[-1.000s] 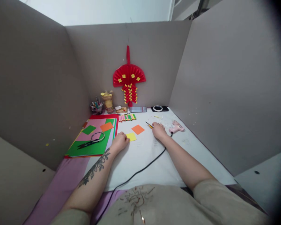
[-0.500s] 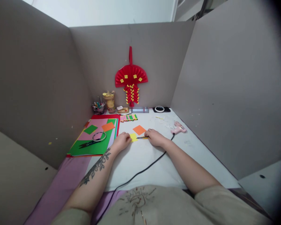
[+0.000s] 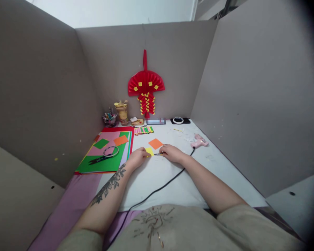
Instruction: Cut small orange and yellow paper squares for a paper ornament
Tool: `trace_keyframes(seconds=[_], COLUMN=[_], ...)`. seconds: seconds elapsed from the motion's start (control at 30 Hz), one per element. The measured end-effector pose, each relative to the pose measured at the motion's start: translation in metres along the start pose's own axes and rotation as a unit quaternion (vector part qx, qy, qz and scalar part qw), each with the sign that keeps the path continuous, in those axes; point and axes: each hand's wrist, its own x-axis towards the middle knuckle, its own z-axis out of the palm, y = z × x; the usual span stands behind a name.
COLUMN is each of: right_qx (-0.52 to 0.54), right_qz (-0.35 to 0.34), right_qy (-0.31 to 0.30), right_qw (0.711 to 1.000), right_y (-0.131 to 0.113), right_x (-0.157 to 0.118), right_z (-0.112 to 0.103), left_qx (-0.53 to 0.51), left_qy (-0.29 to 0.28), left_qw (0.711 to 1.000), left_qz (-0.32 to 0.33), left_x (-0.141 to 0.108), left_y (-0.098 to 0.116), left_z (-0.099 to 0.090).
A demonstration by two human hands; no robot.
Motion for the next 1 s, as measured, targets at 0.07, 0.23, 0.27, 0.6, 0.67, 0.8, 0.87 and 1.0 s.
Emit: trace_keyframes(seconds=[0.07,0.23,0.27,0.6,0.67,0.8,0.87,1.0], right_qx=[-0.001,0.005,0.006,0.019,0.021,0.021,0.019,0.017], right_qz=[-0.008,-0.019,-0.021,-0.024,-0.027,-0.03,-0.028,-0.023], right_qy=[-0.005,-0.009,-0.006,-0.003,-0.005,-0.005,-0.002,0.002], right_qw=[1.0,1.0,1.0,1.0,0.999,0.999,0.999,1.0], right_y=[-0.001,-0.002,-0.001,0.0,-0.001,-0.001,-0.002,-0.003], right_x=[-0.001,0.0,0.0,-0.001,-0.001,-0.003,-0.003,-0.004], right_z=[-0.002,-0.002,-0.002,0.0,-0.001,-0.001,0.0,-0.001], left_qx=[0.025,0.002,-0.009,-0.076,-0.085,-0.078,-0.062,-0.013], left_qy=[-0.009,-0.02,-0.023,-0.046,-0.05,-0.057,-0.058,-0.051], left_qw=[1.0,0.999,0.998,0.989,0.989,0.99,0.993,0.999], left_qz=[0.012,-0.034,-0.053,-0.119,-0.108,-0.106,-0.083,-0.008], left_x=[-0.001,-0.003,-0.003,-0.002,-0.002,-0.001,-0.001,-0.001], left_y=[0.001,0.008,0.009,0.011,0.011,0.011,0.008,0.002], left_z=[-0.001,-0.007,-0.007,-0.01,-0.01,-0.01,-0.008,-0.005])
